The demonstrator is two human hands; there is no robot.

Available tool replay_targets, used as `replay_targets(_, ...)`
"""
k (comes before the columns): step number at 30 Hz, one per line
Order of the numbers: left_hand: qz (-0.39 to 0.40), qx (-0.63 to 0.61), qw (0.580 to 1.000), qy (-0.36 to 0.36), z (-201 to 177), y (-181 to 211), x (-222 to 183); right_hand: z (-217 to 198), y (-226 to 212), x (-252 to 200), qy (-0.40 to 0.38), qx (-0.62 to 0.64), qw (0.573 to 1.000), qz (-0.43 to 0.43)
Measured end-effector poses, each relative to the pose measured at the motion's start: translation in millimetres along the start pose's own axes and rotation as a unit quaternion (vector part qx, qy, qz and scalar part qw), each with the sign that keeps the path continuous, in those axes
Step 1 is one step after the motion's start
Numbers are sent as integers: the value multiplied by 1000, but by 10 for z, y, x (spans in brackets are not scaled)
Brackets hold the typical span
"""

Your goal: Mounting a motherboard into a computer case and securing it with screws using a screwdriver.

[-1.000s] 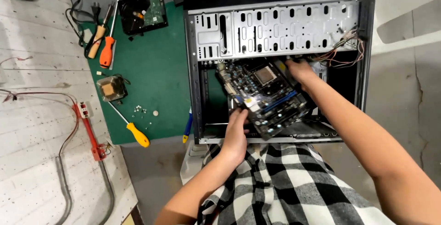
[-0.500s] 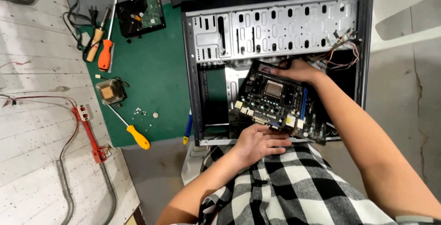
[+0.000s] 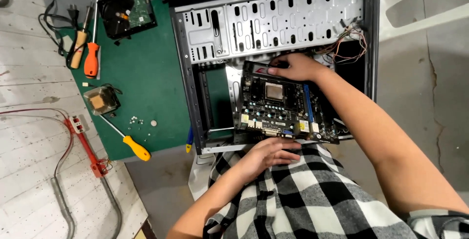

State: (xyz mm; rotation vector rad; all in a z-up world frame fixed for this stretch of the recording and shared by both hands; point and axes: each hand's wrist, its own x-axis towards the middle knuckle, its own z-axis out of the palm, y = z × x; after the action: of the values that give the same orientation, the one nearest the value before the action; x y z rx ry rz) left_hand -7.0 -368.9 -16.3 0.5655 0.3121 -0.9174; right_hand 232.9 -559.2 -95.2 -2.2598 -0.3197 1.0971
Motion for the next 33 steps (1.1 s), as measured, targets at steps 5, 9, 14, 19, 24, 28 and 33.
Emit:
replay_targets(5, 39, 188, 981, -4, 123, 123, -211, 10, -131, -52, -12, -38, 999, 6)
replay_targets(9, 42, 235, 971, 22, 136, 170, -438, -241, -452, 4, -7, -88, 993, -76)
replay_targets(14, -8, 352, 931, 95, 90, 201, -687, -451, -1016, -55, -153, -32, 981, 116)
replay_targets(19, -91, 212, 941, 249, -280, -271, -627, -303, -732, 103, -70, -62, 996, 2)
replay_targets(24, -71, -32, 932, 355, -832, -1003, -400, 42, -248, 384, -45, -219, 974, -46)
replay_targets(28, -78, -43, 925, 368, -828, -1113, -420, 87, -170, 334, 120, -449, 861, -205)
replay_targets(33, -79, -43, 922, 375, -832, -1118, -364, 148, -182, 317, 132, -445, 860, -211)
